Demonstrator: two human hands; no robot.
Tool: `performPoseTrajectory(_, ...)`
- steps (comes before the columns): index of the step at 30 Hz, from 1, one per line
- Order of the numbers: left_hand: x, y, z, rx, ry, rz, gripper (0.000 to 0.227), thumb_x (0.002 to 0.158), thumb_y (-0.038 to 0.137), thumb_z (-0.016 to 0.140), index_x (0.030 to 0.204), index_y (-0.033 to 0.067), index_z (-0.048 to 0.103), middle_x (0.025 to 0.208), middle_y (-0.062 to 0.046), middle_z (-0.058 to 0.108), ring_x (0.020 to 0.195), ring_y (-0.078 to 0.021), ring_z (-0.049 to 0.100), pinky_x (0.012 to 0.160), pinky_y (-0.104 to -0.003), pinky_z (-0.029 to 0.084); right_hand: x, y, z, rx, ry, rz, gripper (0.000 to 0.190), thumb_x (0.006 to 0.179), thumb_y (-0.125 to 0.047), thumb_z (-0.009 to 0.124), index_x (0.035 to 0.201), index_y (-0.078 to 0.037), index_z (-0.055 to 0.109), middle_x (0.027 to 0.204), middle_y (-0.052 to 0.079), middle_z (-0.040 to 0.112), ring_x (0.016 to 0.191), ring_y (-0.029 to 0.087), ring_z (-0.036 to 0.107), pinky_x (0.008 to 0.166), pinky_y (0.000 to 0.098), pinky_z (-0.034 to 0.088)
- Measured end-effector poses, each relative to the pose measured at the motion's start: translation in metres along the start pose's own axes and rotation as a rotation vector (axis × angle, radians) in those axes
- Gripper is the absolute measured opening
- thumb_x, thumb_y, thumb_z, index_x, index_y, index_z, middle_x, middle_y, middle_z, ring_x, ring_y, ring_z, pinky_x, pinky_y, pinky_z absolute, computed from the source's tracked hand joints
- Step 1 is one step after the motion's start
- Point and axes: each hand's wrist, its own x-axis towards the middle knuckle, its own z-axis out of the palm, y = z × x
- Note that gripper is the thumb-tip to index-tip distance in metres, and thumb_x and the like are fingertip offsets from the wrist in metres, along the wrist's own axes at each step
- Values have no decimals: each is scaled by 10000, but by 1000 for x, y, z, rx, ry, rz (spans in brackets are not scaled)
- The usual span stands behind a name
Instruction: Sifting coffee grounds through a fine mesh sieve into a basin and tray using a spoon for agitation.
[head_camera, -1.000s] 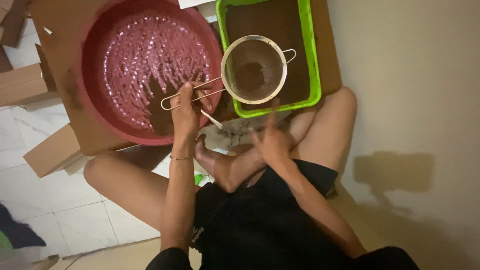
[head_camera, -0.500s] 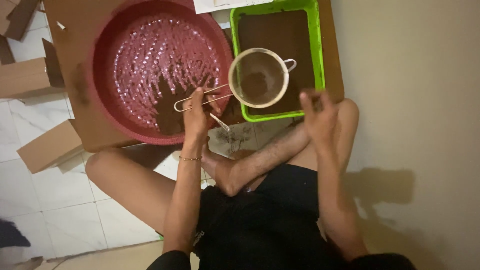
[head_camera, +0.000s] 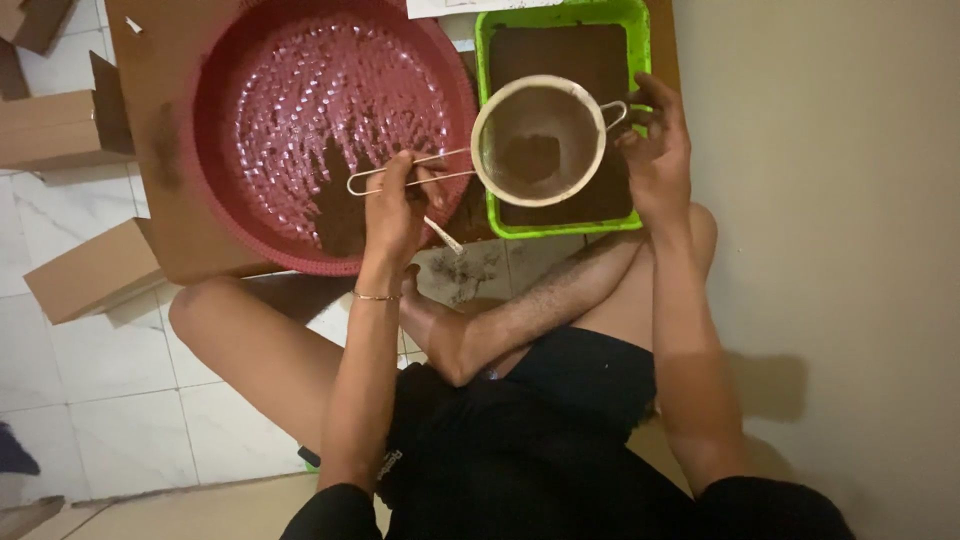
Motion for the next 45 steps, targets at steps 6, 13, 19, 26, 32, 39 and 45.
performPoseTrajectory(6,7,18,9,64,3,-26,436,1071,262,402,942,-10,717,589,-15,606,519,-118,577,503,-224,430,10,-8,-1,-33,-7,-87,480,1126,-266,576,1521,-71,386,1358,166,444,1188,276,485,1058,391,449)
performPoseTrajectory(13,17,40,25,124,-88,25,474,1072,289,384,955,-23,721,616,-29,601,559,-118,551,593,-222,429,22,-18,-7,-29,15,-77,579,1117,-433,558,1500,-35,386,1354,188,476,1206,261,517,1074,379,437)
performPoseTrajectory(19,38,44,39,27,-128,-3,413,1089,211,410,945,-35,709,649,-52,639,524,-122,553,567,-239,510,38,-10,-26,-67,44,-93,487,1093,-241,607,1494,-53,406,1345,171,479,1209,274,510,1058,390,451)
performPoseTrajectory(26,51,71,67,164,-128,-26,414,1083,227,407,968,-26,713,644,-44,634,539,-122,587,556,-200,525,62,-6,-45,-41,-3,-185,492,1099,-266,564,1516,-67,394,1346,157,450,1165,260,533,994,361,469)
performPoseTrajectory(32,62,77,78,170,-188,-16,380,1080,257,399,979,16,675,641,-23,638,557,-116,611,555,-219,538,75,-15,-51,-15,7,-157,498,1117,-321,596,1495,-55,410,1337,166,482,1185,255,526,1019,368,482)
performPoseTrajectory(39,71,70,64,39,-228,-6,294,1092,205,439,943,43,634,673,-48,638,568,-142,589,609,-268,552,79,-20,-56,30,-9,-102,474,1058,-90,560,1511,-103,419,1398,169,434,1164,263,507,961,340,471)
performPoseTrajectory(45,72,78,64,-2,-172,24,364,1080,142,459,832,9,690,832,-151,762,561,-154,660,573,-230,597,87,-30,-45,-20,-22,-123,492,1122,-391,622,1501,-138,437,1371,146,454,1171,252,531,957,360,497)
